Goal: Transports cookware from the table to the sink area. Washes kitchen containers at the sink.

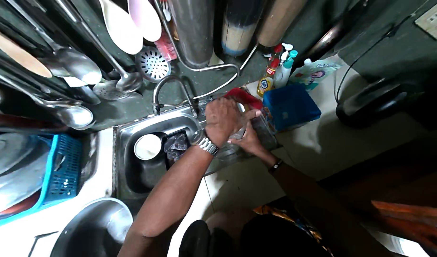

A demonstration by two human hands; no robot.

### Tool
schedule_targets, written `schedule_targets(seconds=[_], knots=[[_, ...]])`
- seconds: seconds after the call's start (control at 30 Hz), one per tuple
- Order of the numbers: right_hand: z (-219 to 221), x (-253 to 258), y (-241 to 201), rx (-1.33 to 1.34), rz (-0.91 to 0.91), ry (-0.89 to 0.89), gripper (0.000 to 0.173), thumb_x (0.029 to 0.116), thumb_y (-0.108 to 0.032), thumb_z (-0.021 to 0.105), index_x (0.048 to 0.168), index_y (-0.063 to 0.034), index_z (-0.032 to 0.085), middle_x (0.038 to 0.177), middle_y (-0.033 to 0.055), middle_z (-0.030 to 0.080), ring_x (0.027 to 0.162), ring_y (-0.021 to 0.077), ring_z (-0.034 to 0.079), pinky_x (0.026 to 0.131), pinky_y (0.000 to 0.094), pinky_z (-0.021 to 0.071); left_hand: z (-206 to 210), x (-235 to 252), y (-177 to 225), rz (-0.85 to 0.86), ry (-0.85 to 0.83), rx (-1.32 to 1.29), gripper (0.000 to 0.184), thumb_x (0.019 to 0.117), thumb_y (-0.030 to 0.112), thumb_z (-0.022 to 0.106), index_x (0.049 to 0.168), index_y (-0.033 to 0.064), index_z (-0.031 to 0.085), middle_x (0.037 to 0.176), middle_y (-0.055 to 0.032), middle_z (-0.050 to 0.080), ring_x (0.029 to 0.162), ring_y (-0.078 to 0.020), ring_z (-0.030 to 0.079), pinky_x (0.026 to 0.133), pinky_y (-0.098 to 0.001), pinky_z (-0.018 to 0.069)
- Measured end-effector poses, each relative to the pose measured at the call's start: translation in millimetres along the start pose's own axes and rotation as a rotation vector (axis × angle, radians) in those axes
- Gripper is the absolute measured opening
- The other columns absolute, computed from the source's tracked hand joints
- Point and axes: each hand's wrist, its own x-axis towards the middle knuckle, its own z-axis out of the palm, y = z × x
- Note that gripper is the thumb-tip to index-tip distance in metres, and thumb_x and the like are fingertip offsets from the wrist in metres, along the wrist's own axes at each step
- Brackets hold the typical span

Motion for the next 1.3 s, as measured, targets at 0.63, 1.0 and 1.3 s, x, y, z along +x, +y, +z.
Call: schedule_targets(seconds=[0.63,1.0,1.3], knots=[[-0.9,3.8,8.2,0.039,0.028,0.019,0.119,0.0703,-0.035,0.096,0.159,-0.0074,0.022,0.135,0.0246,0.060,0.119,0.0396,0.063,0.098,0.0604,0.0527,-5.3,27.7,-27.2,0.434,-0.116,-0.137,0.082,0.0778,0.038,0.089,0.148,0.0155,0.053,0.146,-0.0187,0.054,0.126,-0.0395,0.059,0.101,-0.0628,0.0497],[1.3,18.1,4.6,0.031,0.021,0.059,0.115,0.0693,-0.033,0.096,0.155,-0.0049,0.026,0.137,0.0233,0.058,0.123,0.0362,0.061,0.103,0.0579,0.0515,-32.8,-18.0,-12.1,-0.051,0.149,-0.093,0.077,0.0788,0.072,0.068,0.119,0.0067,0.063,0.095,-0.0204,0.069,0.089,-0.0416,0.070,0.069,-0.0613,0.0545],[0.4,26.8,-5.8,0.010,0.119,0.161,0.114,0.0697,-0.033,0.096,0.157,-0.0117,0.025,0.137,0.0254,0.058,0.120,0.0440,0.060,0.095,0.0654,0.0512,163.8,-194.4,-100.7,-0.303,-0.390,-0.222,0.077,0.0779,0.050,0.084,0.144,0.0216,0.058,0.142,-0.0165,0.058,0.118,-0.0383,0.065,0.092,-0.0580,0.0558]])
